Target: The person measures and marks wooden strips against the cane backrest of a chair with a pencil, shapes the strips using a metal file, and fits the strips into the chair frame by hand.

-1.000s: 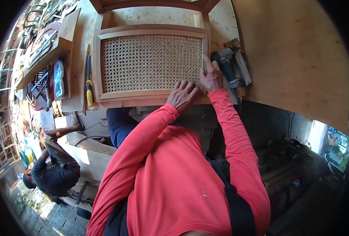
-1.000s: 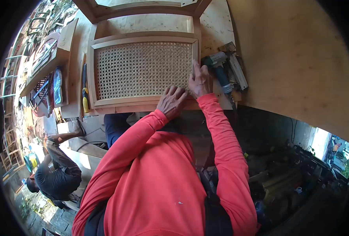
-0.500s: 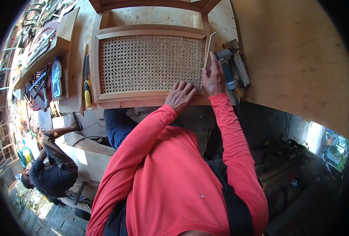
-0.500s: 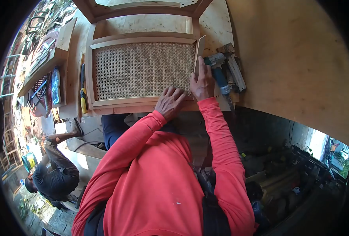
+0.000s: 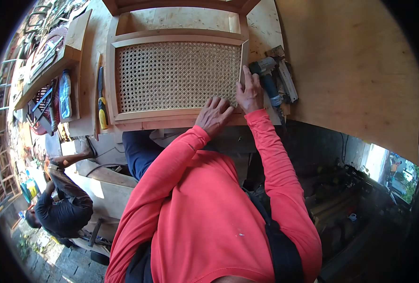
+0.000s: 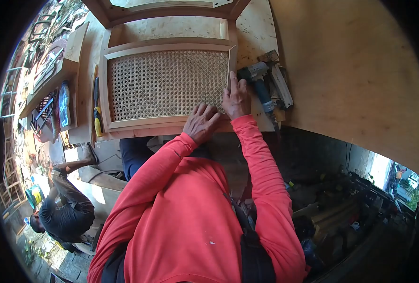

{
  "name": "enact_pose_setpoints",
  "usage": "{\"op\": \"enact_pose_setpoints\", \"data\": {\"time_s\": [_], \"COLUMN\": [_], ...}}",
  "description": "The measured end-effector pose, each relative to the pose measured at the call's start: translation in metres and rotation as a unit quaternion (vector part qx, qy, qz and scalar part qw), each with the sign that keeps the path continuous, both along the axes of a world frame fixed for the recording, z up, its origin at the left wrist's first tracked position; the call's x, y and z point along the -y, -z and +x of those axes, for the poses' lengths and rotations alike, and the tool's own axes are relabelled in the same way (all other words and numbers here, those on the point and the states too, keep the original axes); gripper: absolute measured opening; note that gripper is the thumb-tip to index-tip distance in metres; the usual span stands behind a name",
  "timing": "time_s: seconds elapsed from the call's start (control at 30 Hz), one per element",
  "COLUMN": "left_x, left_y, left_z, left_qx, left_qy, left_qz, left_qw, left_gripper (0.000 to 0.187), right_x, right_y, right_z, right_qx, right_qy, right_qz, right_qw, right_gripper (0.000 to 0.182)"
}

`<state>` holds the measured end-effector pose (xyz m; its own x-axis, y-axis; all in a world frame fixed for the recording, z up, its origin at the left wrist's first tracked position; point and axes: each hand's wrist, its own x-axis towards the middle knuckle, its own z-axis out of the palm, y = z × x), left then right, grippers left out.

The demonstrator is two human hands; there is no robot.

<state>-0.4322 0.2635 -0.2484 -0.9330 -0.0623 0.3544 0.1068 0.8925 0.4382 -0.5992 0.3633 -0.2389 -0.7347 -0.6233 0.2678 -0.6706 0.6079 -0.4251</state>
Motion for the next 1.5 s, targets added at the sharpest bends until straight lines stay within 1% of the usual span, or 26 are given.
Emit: {"op": "enact_pose_setpoints", "data": {"time_s": [0.2, 0.3, 0.4, 0.5, 0.53, 0.63, 0.73, 0.83, 0.93, 0.97, 1.0, 1.03, 1.07, 1.1, 1.2, 1.27, 1.3, 1.33, 1.4, 1.5], "left_x": [-0.001, 0.003, 0.023, 0.063, 0.079, 0.126, 0.145, 0.137, 0.135, 0.134, 0.133, 0.135, 0.137, 0.135, 0.110, 0.083, 0.066, 0.048, 0.024, 0.011], "left_y": [-0.005, -0.005, -0.009, -0.050, -0.055, -0.063, -0.055, -0.043, -0.020, -0.023, -0.029, -0.026, -0.024, -0.021, -0.050, -0.048, -0.048, -0.044, -0.028, -0.014], "left_z": [-0.002, -0.005, -0.025, -0.073, -0.092, -0.142, -0.169, -0.179, -0.187, -0.186, -0.185, -0.185, -0.189, -0.186, -0.149, -0.097, -0.067, -0.042, -0.014, -0.004], "left_qx": [0.010, 0.038, -0.019, -0.083, -0.082, -0.091, -0.049, -0.081, -0.071, -0.101, -0.099, -0.076, -0.099, -0.118, -0.147, -0.097, -0.068, -0.037, 0.010, 0.048], "left_qy": [-0.015, -0.004, -0.037, -0.144, -0.155, -0.108, -0.079, -0.056, -0.042, -0.036, -0.031, -0.040, -0.043, -0.047, -0.079, -0.060, -0.025, -0.005, -0.002, 0.018], "left_qz": [0.041, 0.088, 0.124, 0.032, 0.011, -0.075, -0.088, -0.069, -0.050, -0.026, -0.014, -0.032, -0.054, -0.073, -0.010, 0.037, 0.051, 0.064, 0.055, 0.039], "left_qw": [0.999, 0.995, 0.991, 0.986, 0.984, 0.987, 0.992, 0.993, 0.995, 0.994, 0.995, 0.996, 0.993, 0.989, 0.986, 0.993, 0.996, 0.997, 0.998, 0.998], "left_gripper": [0.029, 0.032, 0.036, 0.043, 0.045, 0.048, 0.049, 0.041, 0.030, 0.022, 0.020, 0.019, 0.019, 0.018, 0.028, 0.027, 0.027, 0.033, 0.037, 0.043], "right_x": [0.001, 0.001, 0.003, 0.002, 0.002, 0.001, 0.009, 0.005, 0.009, 0.009, 0.006, 0.014, 0.020, 0.024, 0.036, 0.039, 0.042, 0.045, 0.048, 0.047], "right_y": [0.002, 0.000, 0.002, 0.003, 0.001, 0.002, -0.002, -0.009, -0.019, -0.020, -0.019, -0.020, -0.021, -0.021, -0.011, -0.006, -0.006, -0.007, -0.008, -0.006], "right_z": [-0.001, 0.001, 0.002, 0.003, 0.002, 0.004, 0.002, 0.004, 0.000, 0.000, 0.003, -0.012, -0.019, -0.020, -0.039, -0.045, -0.045, -0.046, -0.049, -0.055], "right_qx": [-0.003, 0.004, 0.001, -0.009, -0.007, 0.006, 0.014, 0.025, 0.022, 0.023, 0.019, -0.004, -0.004, -0.001, -0.007, 0.004, 0.016, 0.029, 0.030, 0.052], "right_qy": [-0.010, 0.002, 0.010, 0.007, 0.006, 0.009, 0.020, 0.022, 0.028, 0.034, 0.022, 0.008, 0.016, 0.023, 0.014, 0.024, 0.039, 0.052, 0.055, 0.059], "right_qz": [0.023, 0.038, 0.016, 0.017, 0.015, 0.009, 0.006, 0.018, 0.004, -0.003, -0.009, -0.028, -0.026, -0.021, -0.032, -0.035, -0.032, -0.029, -0.040, -0.062], "right_qw": [1.000, 0.999, 1.000, 1.000, 1.000, 1.000, 1.000, 0.999, 0.999, 0.999, 1.000, 1.000, 1.000, 1.000, 0.999, 0.999, 0.999, 0.998, 0.997, 0.995], "right_gripper": [0.067, 0.066, 0.064, 0.061, 0.061, 0.060, 0.052, 0.042, 0.033, 0.030, 0.029, 0.029, 0.029, 0.029, 0.033, 0.036, 0.038, 0.039, 0.044, 0.050]}}
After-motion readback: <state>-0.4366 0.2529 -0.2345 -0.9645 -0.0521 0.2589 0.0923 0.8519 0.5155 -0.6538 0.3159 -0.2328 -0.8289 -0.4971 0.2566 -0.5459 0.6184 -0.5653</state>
